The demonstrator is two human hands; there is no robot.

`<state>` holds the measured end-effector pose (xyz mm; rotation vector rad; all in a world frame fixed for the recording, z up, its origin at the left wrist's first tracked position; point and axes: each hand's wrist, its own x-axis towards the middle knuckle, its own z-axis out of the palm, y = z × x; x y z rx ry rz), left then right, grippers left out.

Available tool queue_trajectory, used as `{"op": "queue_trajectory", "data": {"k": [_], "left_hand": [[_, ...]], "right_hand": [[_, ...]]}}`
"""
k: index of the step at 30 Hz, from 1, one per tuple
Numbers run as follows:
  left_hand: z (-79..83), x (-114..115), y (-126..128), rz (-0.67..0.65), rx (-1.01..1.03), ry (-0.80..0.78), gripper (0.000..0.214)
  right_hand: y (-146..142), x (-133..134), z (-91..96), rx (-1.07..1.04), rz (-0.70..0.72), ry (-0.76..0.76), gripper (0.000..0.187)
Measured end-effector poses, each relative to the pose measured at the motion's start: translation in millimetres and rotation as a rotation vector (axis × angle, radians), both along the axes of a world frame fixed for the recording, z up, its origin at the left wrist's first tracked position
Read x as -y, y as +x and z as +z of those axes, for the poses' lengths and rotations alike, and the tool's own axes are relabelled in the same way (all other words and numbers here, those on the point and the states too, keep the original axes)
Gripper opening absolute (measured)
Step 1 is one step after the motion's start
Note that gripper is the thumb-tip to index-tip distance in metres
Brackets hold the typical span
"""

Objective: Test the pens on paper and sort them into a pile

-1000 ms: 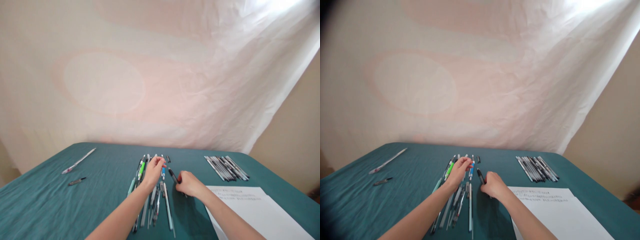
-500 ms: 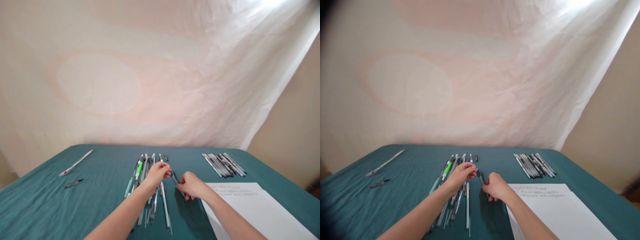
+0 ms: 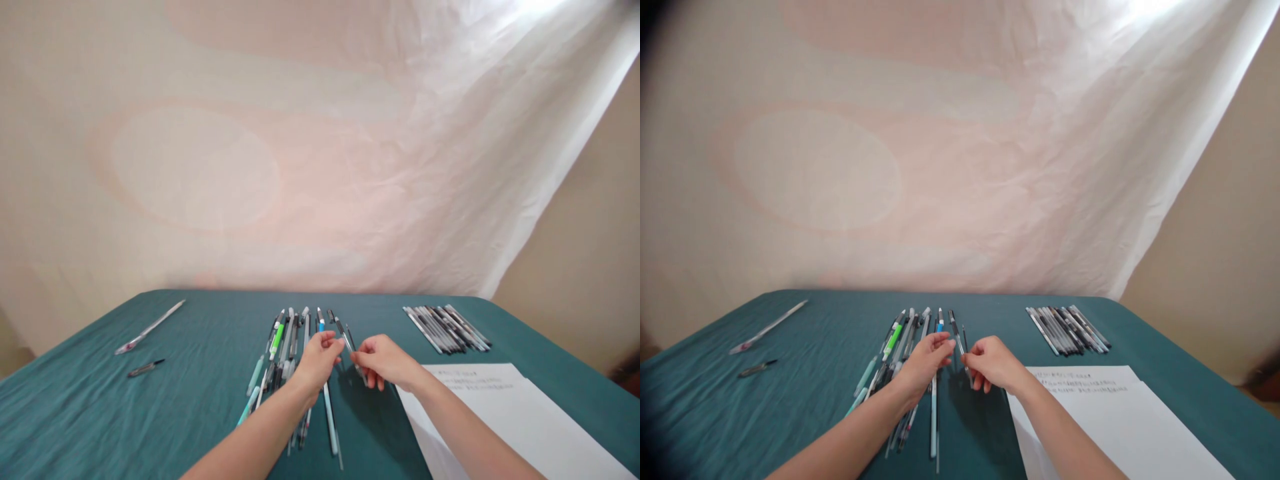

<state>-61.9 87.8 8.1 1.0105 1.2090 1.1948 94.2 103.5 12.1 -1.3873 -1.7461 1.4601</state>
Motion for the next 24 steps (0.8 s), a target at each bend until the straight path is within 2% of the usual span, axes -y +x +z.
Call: {"op": "queue_trajectory", "data": {"k": [8, 11, 17, 21, 24], "left_hand": [[-2.1, -2, 1, -0.2, 0.131, 0.041, 0.032], [1.6, 1, 2, -0.226, 0.147, 0.057, 0.032], [7.5, 13, 9, -0.278, -0.126, 0.271, 0.03], [12.5, 21, 13, -0.272, -0.312, 0.365, 0.029], [13.0, 23, 13, -0.281, -0.353, 0.396, 0.029]], "right_hand": [[-8, 10, 8.4, -0.045, 0.13, 0.039, 0.032], [2, 6, 18.3, -0.098, 0.086, 0.079, 0.034], [22, 5, 56.8, -0.32, -0.208, 0.381, 0.035], [23, 14, 72.3, -0.329, -0.2, 0.431, 0.033], [20, 19, 75.3, -0.311, -0.175, 0.447, 0.032]]}}
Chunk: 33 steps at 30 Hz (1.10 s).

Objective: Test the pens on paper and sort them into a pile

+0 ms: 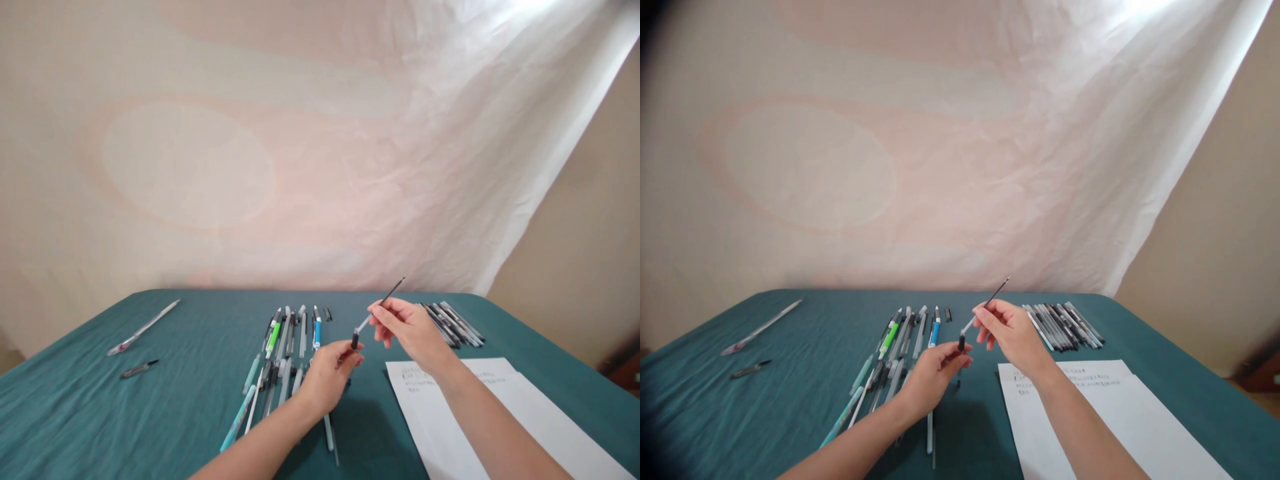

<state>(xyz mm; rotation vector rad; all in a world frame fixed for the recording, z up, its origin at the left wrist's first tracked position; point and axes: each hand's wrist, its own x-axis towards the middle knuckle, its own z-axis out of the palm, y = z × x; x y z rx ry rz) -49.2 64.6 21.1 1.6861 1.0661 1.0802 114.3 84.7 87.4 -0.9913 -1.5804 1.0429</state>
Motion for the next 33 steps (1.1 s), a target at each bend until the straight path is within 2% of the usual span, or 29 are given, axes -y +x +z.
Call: {"op": "queue_trajectory", "data": {"k": [7, 12, 18, 25, 29, 33], "left_hand": [[-6.9, -3, -1, -0.008, -0.047, 0.049, 0.029], [-4.8, -2, -1, -0.02, -0.082, 0.088, 0.029], [-1.1, 2, 1, -0.014, -0.091, 0.111, 0.026], [-4.7, 0, -1, -0.014, -0.11, 0.156, 0.023], [-6.8, -2, -3, -0.01, -0.108, 0.138, 0.025], [-6.8, -1, -4, -0.022, -0.095, 0.119, 0.026]], "right_hand": [[0, -2, -2.7, 0.061, -0.02, 0.025, 0.033], [5, -2, -0.2, 0.151, -0.002, 0.051, 0.032], [8, 3, 6.0, 0.314, -0.038, 0.107, 0.031], [-4, 14, 9.6, 0.537, -0.013, 0.197, 0.026], [1, 7, 6.4, 0.482, 0.023, 0.076, 0.036], [8, -16, -8.3, 0.351, -0.038, 0.03, 0.042]]}}
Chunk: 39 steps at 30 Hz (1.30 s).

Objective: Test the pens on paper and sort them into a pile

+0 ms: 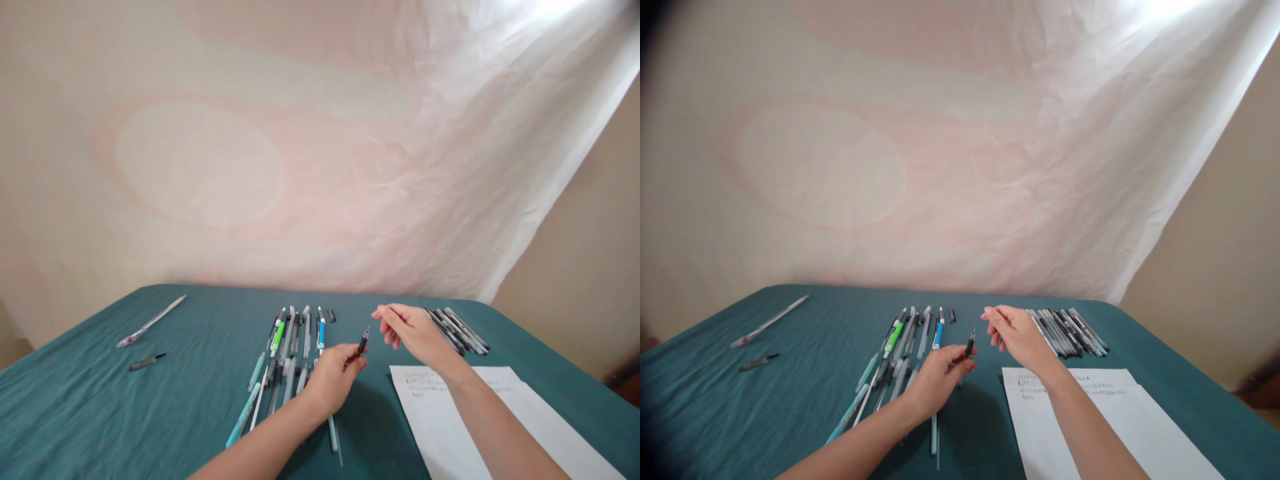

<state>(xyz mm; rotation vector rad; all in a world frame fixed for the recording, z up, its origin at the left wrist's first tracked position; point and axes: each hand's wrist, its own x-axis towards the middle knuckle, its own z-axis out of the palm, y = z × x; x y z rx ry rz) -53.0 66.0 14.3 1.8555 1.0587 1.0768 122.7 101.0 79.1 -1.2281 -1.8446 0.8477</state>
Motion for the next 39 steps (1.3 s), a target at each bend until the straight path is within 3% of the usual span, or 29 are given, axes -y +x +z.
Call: {"op": "queue_trajectory", "data": {"k": [2, 5, 10, 20, 26, 30, 34, 39], "left_hand": [[0.1, 1, 0, -0.002, 0.012, 0.001, 0.026], [-0.2, 2, 0, -0.005, 0.008, 0.001, 0.026], [-0.4, 0, -1, -0.004, -0.036, 0.015, 0.024], [-0.5, 2, -2, -0.006, -0.094, 0.077, 0.021], [-0.1, 2, -2, 0.002, -0.112, 0.083, 0.02], [0.2, 3, -2, -0.001, -0.12, 0.077, 0.022], [0.2, 4, -1, 0.002, -0.111, 0.081, 0.021], [-0.8, 4, -1, 0.006, -0.124, 0.076, 0.022]], "right_hand": [[-2, -18, -13.8, 0.045, -0.022, 0.024, 0.038], [-15, -46, -37.8, 0.272, 0.036, 0.075, 0.027], [-49, -80, -67.6, 0.352, 0.076, 0.171, 0.019], [-75, -96, -92.6, 0.318, 0.047, 0.255, 0.006], [-58, -85, -78.3, 0.153, 0.061, 0.183, 0.009], [-25, -66, -48.8, 0.014, 0.063, 0.102, 0.019], [4, -35, -15.2, -0.29, 0.063, -0.057, 0.026], [14, 1, 1.6, -0.242, 0.074, -0.072, 0.03]]}}
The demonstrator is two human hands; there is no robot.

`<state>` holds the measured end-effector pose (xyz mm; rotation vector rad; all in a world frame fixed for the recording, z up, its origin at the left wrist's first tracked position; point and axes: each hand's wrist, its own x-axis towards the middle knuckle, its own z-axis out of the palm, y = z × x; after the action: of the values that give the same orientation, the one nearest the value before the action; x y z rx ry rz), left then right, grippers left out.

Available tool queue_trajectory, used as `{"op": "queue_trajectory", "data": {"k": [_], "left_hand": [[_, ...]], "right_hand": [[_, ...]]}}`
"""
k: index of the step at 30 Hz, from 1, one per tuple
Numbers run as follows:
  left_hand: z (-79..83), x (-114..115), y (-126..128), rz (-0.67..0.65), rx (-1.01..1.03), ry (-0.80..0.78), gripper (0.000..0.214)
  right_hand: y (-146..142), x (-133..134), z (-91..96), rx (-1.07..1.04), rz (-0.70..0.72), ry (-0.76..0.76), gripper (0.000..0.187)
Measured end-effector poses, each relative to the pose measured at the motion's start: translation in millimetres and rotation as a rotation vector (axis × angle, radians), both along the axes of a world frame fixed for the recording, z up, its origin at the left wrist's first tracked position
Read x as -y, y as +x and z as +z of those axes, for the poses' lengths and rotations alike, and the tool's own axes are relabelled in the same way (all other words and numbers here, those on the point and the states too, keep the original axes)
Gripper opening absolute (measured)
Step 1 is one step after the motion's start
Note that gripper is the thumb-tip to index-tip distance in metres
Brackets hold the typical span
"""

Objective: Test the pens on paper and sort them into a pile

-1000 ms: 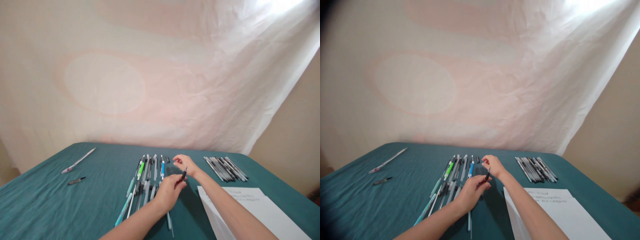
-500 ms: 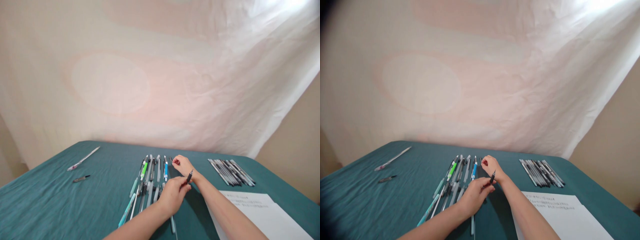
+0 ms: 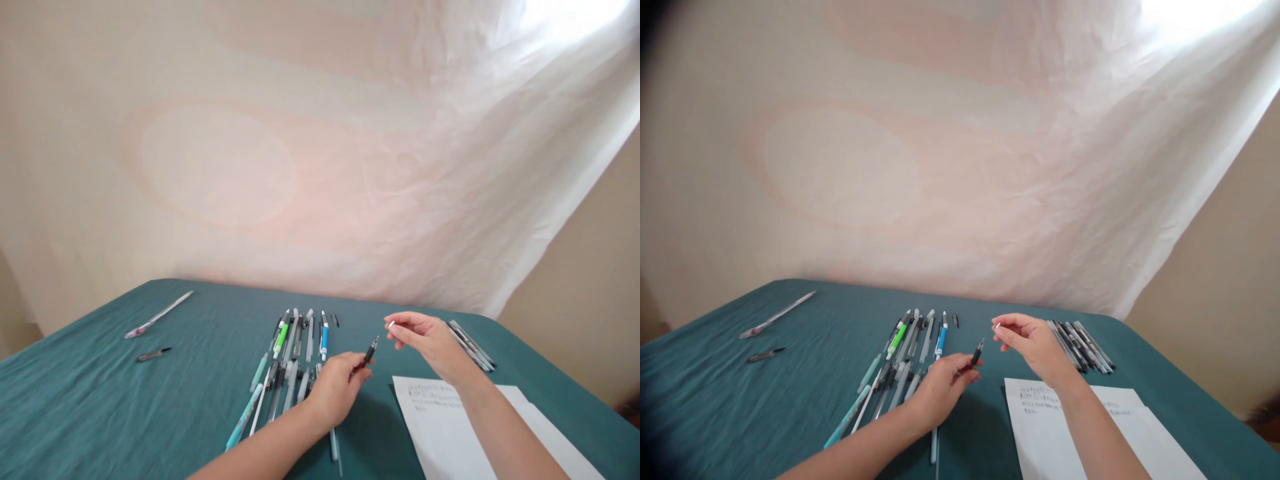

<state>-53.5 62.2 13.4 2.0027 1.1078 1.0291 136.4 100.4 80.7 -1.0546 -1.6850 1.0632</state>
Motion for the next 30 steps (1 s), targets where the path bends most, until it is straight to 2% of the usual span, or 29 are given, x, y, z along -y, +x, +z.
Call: {"op": "queue_trajectory", "data": {"k": [11, 19, 30], "left_hand": [[-4.5, -2, 3, 0.003, -0.006, 0.009, 0.024], [-1.5, 0, 1, 0.013, -0.044, 0.019, 0.026], [-0.1, 1, 1, 0.025, -0.101, 0.062, 0.02]], "right_hand": [[-13, 18, 6.0, 0.143, 0.004, 0.155, 0.024], [-15, 16, 1.6, 0.164, 0.038, 0.156, 0.025], [-16, 14, -11.0, 0.154, 0.093, 0.084, 0.028]]}}
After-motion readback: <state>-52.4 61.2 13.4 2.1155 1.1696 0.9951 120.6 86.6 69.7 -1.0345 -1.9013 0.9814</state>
